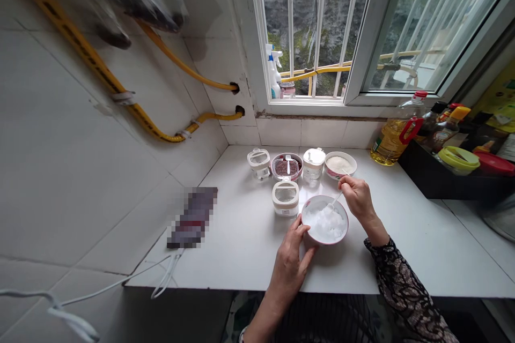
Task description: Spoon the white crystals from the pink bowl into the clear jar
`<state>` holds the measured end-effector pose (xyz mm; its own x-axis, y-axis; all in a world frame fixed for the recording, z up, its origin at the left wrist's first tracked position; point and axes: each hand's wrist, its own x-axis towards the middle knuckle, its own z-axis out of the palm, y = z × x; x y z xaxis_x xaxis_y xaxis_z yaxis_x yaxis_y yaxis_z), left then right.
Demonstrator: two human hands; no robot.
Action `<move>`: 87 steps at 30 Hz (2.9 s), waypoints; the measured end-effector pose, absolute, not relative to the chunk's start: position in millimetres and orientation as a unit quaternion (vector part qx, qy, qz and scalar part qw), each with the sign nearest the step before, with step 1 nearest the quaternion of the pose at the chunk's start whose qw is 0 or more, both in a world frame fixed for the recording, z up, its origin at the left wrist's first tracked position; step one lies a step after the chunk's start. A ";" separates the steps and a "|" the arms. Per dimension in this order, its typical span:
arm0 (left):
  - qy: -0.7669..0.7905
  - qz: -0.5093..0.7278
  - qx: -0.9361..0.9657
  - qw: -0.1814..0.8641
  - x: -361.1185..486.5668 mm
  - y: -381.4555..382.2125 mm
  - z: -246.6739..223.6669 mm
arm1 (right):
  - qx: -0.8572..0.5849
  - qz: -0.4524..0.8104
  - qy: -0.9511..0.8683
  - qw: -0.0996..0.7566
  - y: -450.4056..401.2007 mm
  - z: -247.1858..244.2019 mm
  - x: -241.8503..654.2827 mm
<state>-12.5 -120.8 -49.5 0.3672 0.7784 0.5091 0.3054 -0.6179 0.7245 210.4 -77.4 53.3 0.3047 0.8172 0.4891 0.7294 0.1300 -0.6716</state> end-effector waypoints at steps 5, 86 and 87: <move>0.348 0.434 0.786 0.270 -13.2 -121.3 -46.9 | -0.659 0.062 -0.577 0.478 -77.6 52.0 210.7; 0.342 0.444 0.781 0.276 -11.8 -120.5 -48.9 | -0.437 -0.019 -0.790 0.431 -72.3 52.1 156.4; 0.343 0.441 0.782 0.275 -11.9 -120.9 -47.9 | -0.450 -0.012 -0.770 0.452 -73.9 54.6 160.1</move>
